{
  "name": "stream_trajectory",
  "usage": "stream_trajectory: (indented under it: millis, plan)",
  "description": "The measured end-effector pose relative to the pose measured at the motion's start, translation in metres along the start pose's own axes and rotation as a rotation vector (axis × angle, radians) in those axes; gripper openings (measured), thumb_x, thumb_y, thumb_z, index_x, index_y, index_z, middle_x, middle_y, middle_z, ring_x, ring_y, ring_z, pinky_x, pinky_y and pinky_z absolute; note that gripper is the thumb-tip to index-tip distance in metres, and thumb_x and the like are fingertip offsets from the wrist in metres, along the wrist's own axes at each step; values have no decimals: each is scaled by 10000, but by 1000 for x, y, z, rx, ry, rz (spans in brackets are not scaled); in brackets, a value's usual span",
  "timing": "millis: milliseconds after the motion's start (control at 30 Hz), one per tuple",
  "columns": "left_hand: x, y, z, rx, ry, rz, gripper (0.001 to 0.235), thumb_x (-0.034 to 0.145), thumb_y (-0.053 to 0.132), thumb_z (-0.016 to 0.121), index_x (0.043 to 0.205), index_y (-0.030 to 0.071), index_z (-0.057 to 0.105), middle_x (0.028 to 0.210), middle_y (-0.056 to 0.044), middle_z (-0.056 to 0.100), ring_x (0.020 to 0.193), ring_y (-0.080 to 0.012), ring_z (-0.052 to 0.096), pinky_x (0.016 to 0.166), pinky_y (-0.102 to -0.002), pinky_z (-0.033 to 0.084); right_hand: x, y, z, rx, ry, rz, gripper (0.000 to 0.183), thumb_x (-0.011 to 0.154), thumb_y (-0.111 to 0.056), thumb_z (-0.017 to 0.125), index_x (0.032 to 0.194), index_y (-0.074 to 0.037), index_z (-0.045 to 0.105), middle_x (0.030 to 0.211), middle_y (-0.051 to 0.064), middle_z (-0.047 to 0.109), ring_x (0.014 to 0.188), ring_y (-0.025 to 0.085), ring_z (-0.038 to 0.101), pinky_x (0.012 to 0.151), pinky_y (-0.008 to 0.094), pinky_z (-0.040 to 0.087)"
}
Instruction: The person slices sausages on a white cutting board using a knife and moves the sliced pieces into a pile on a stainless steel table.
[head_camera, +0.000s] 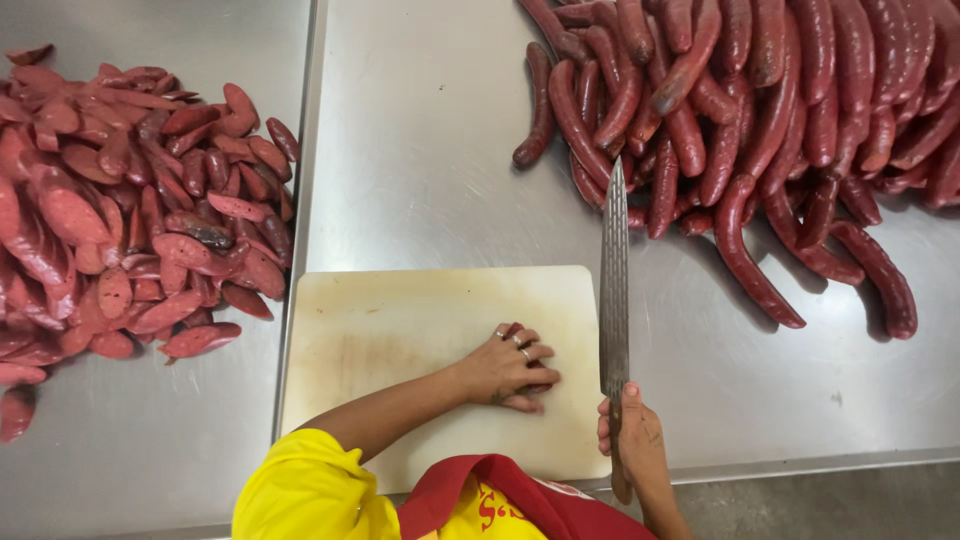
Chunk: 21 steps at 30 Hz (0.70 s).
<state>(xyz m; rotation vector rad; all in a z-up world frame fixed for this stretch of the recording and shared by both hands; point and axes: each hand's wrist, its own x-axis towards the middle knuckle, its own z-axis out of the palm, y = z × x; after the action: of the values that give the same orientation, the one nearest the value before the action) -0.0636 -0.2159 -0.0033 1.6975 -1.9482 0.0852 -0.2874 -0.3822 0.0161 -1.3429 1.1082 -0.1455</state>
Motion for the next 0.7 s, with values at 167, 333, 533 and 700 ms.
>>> stream_trajectory:
  millis: [167,333,533,700]
  plan:
    - [-50,-75,11,208,36,-225,326,837,390,713,1085,182,673,1059,-91,631,1154,-364,548,980,-575,338,15,2,-20,0,-13,1,682,996,-601,390,921,26,649,628,82,589,496,181,540,479,330,455]
    - [-160,-197,-151,962,-22,-994,509,853,526,661,1162,123,708,1268,-184,618,1311,-468,468,1017,-672,148,29,6,-43,-54,10,3,671,1019,-565,388,932,44,657,642,104,593,510,191,541,492,341,456]
    - [-125,-275,-275,1132,-168,-1558,579,925,518,631,1085,-21,769,1354,-346,643,1386,-624,429,1054,-829,96,43,12,-48,-67,35,-223,609,1023,-526,394,933,25,640,690,76,612,580,149,570,538,304,491]
    - [65,-366,-82,501,217,-1036,97,822,172,662,887,103,684,977,-144,712,980,-373,668,874,-637,451,65,15,-51,66,61,-50,692,1064,-585,395,870,39,623,615,78,545,503,148,448,460,315,358]
